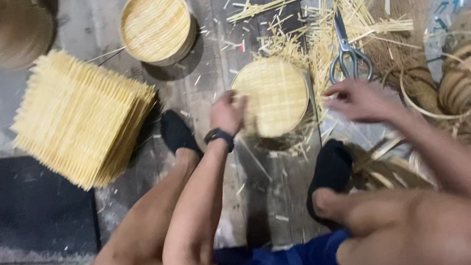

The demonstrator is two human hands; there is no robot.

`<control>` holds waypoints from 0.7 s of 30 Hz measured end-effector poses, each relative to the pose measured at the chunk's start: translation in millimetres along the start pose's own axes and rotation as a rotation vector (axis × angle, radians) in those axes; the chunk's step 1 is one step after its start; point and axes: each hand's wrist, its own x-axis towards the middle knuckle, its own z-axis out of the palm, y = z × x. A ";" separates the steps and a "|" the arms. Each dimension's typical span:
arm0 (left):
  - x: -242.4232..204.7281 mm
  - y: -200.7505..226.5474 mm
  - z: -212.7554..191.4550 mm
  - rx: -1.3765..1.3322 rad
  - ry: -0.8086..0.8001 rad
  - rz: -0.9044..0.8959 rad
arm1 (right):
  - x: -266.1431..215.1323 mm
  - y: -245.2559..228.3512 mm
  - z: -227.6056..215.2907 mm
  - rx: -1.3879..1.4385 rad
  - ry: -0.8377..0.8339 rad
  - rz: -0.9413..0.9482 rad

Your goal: The person sits on the floor and repeatedly assembles round bamboo trays. They place a circular bamboo frame over a flat woven bamboo mat, press it down, and use shears to trim the excess mat material around the frame's edge. The finished trays are stacked nearby.

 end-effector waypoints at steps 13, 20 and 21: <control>18.4 -36.8 25.9 -0.601 0.098 -0.151 | 49.4 -29.1 58.2 0.598 0.458 0.101; 9.4 -35.7 17.4 -1.426 -0.022 -0.472 | 56.5 2.2 64.1 1.415 0.479 0.017; 7.4 -46.7 27.8 -1.349 -0.003 -0.515 | 63.5 11.7 76.8 1.409 0.470 0.054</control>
